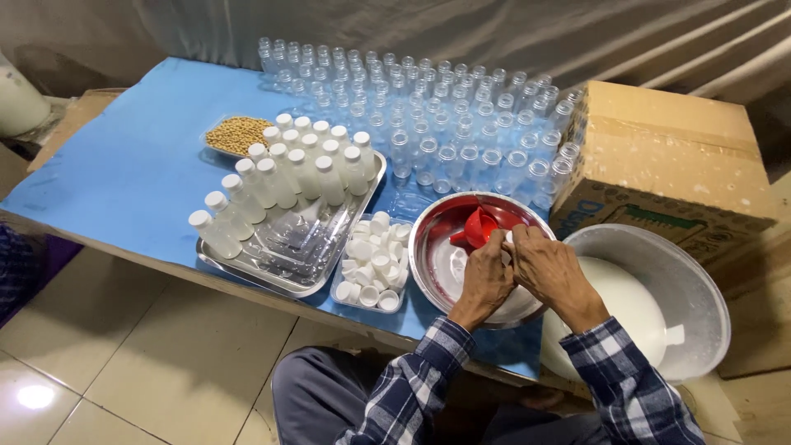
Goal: Scooping liquid from a bucket into a bowl using measuring scoops and organizing bottle caps
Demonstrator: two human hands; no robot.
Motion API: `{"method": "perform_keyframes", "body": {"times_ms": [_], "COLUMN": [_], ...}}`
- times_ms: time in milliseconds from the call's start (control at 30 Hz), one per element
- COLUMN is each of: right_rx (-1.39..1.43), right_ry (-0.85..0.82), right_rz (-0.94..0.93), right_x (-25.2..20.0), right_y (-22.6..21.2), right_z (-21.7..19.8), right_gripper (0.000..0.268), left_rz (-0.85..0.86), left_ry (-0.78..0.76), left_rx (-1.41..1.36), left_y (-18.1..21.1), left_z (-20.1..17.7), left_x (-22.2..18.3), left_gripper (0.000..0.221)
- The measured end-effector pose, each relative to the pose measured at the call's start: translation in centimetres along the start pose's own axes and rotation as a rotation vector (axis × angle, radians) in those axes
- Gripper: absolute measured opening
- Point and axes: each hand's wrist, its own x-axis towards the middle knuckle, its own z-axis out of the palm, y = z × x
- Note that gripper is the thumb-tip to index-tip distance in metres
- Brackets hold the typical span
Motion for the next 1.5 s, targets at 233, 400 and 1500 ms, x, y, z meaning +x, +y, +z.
{"method": "perform_keyframes", "body": {"times_ms": [233, 400, 1500], "right_rx": [-0.093, -0.084, -0.076], "right_ry": [-0.017, -0.019, -0.076], "right_rz": [-0.007, 0.034, 0.095], "right_x": [-0.4, -0.1, -1.7], "right_y": [-0.2, 0.1, -0.8], "right_z": [-0.3, 0.5, -4.7], "right_gripper": [0.022, 0.024, 0.019], "left_rz": [-0.007, 0.034, 0.193], "left_ry": [-0.017, -0.009, 0.091], "left_rx": [0.016, 0.049, -0.151], "left_y": [0.7, 0.6, 7.0], "left_z": [-0.3, -0.4, -3.8], "left_x": [-0.2, -0.1, 0.1], "left_gripper": [0.057, 0.056, 0.012]}}
